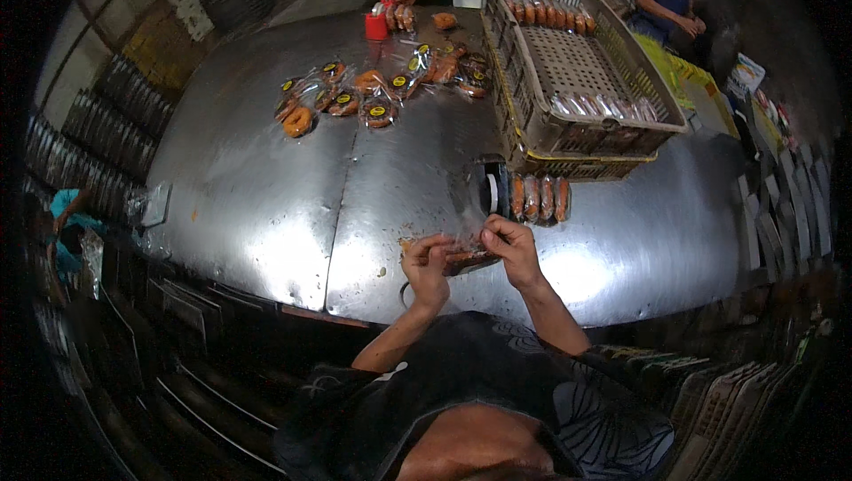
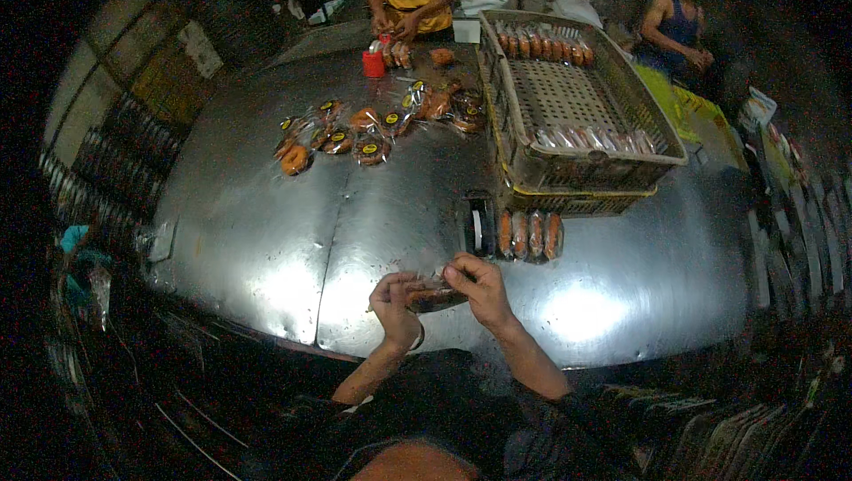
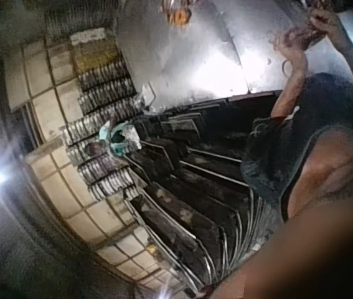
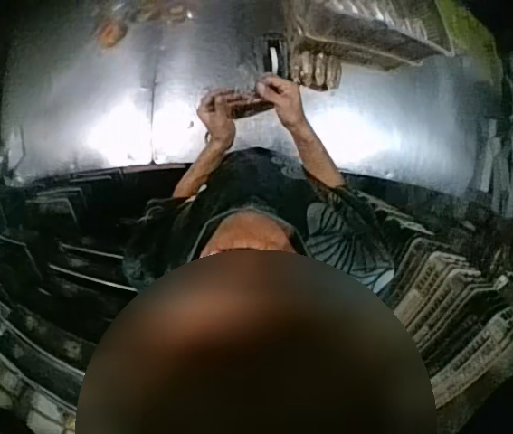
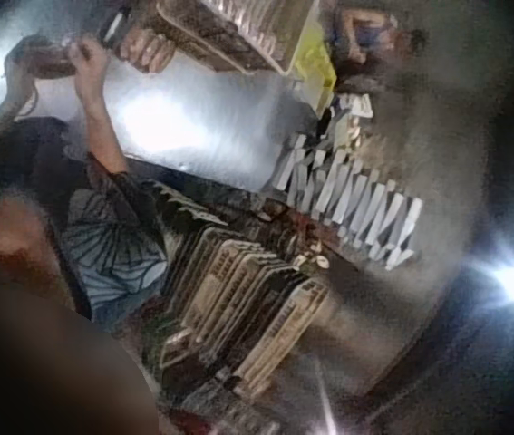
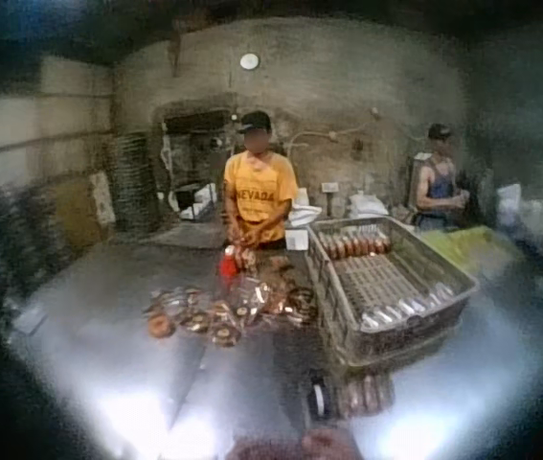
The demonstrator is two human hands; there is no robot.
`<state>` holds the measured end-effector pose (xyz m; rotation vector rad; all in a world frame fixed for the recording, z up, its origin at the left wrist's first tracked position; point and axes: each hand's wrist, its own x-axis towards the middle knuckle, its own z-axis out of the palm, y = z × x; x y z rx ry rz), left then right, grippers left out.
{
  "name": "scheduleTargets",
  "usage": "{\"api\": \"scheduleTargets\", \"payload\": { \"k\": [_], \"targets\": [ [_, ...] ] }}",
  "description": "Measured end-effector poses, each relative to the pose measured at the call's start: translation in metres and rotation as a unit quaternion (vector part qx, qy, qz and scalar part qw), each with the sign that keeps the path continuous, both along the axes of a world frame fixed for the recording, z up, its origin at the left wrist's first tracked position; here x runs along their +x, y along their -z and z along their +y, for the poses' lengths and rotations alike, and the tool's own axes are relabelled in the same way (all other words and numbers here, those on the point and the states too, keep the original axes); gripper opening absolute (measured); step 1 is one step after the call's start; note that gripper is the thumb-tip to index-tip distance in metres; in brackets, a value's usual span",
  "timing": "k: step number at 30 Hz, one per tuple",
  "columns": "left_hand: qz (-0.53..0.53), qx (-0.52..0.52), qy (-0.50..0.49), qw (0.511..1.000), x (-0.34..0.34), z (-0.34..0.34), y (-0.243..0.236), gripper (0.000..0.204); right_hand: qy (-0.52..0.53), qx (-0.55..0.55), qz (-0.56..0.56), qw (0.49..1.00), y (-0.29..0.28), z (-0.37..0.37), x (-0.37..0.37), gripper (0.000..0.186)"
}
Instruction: The person repeatedly picks doughnuts from a metal table, places them into clear plastic bags, seals the bags, and stacks the packaged doughnuts in a plastic crate. Other workers are visible in the background performing similar packaging tasks.
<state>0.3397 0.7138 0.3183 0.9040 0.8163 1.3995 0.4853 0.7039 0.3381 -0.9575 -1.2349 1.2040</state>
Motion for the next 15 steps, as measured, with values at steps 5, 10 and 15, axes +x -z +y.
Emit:
{"api": "scheduleTargets", "payload": {
  "k": [5, 10, 15],
  "targets": [
    [-0.021, -0.141, 0.23, 0.963, -0.011, 0.029, 0.0, 0.014, 0.01, -0.032, 0.032, 0.999, 0.003, -0.002, -0.002, 0.03],
    [0.159, -0.027, 0.192, 0.968, -0.006, 0.029, 0.004, 0.019, 0.09, -0.027, 0.039, 0.995, 0.001, -0.002, -0.001, 0.012],
    [0.165, 0.126, 0.204, 0.957, -0.003, 0.022, -0.003, 0.029, 0.106, 0.046, -0.178, 0.977, -0.006, -0.004, 0.008, 0.011]
  ]
}}
